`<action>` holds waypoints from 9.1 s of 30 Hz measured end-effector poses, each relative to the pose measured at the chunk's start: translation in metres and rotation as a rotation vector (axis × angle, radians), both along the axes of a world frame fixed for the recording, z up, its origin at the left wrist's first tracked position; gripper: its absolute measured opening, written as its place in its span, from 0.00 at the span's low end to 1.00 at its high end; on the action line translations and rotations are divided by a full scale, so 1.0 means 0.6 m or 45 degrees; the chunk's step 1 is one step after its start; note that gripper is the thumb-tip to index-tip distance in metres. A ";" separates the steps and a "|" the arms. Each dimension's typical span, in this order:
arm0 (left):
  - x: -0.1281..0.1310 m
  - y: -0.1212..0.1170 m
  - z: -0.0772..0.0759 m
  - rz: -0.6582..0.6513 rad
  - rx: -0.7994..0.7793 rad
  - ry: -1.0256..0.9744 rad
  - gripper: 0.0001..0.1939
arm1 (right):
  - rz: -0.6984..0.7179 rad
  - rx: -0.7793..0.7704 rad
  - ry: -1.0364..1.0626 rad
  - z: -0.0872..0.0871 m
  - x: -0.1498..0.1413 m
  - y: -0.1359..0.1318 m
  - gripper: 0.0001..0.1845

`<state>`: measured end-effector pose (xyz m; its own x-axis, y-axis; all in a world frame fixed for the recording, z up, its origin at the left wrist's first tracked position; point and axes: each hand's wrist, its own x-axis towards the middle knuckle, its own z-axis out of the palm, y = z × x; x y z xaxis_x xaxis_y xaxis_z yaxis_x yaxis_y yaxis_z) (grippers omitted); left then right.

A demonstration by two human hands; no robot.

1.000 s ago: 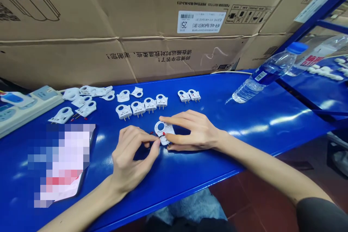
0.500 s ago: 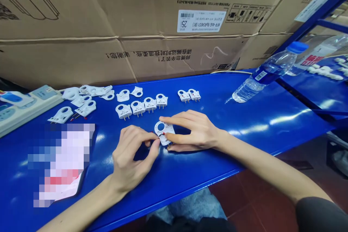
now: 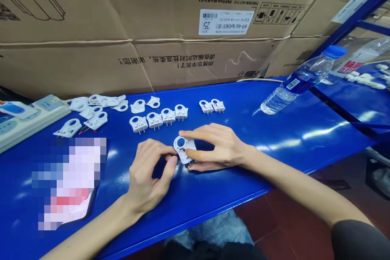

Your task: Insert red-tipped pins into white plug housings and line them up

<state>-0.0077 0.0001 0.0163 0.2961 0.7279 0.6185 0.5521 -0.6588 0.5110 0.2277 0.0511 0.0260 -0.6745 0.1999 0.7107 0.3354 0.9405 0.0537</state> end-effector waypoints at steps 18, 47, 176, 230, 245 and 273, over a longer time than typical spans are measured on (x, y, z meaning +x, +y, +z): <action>-0.001 0.001 0.000 -0.013 -0.084 0.039 0.08 | 0.027 -0.073 0.010 -0.004 0.000 0.002 0.15; 0.007 0.002 -0.017 0.089 -0.253 0.418 0.07 | -0.566 -0.596 -0.124 -0.040 0.029 0.100 0.17; 0.003 0.010 -0.015 0.230 -0.222 0.111 0.07 | -0.257 -0.466 -0.047 -0.025 0.000 0.023 0.08; 0.009 0.004 -0.017 0.025 -0.186 0.414 0.09 | -0.499 -0.655 -0.400 -0.036 -0.015 0.043 0.28; 0.008 0.002 -0.016 0.015 -0.197 0.437 0.10 | -0.747 -0.534 -0.247 -0.029 -0.006 0.085 0.25; 0.009 0.000 -0.014 0.017 -0.205 0.438 0.11 | -0.813 -0.554 -0.370 -0.034 -0.004 0.093 0.21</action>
<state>-0.0026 0.0000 0.0076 0.4567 0.8128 0.3616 0.7174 -0.5768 0.3906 0.2250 0.1070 0.0059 -0.4825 0.8245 0.2957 0.8416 0.5300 -0.1043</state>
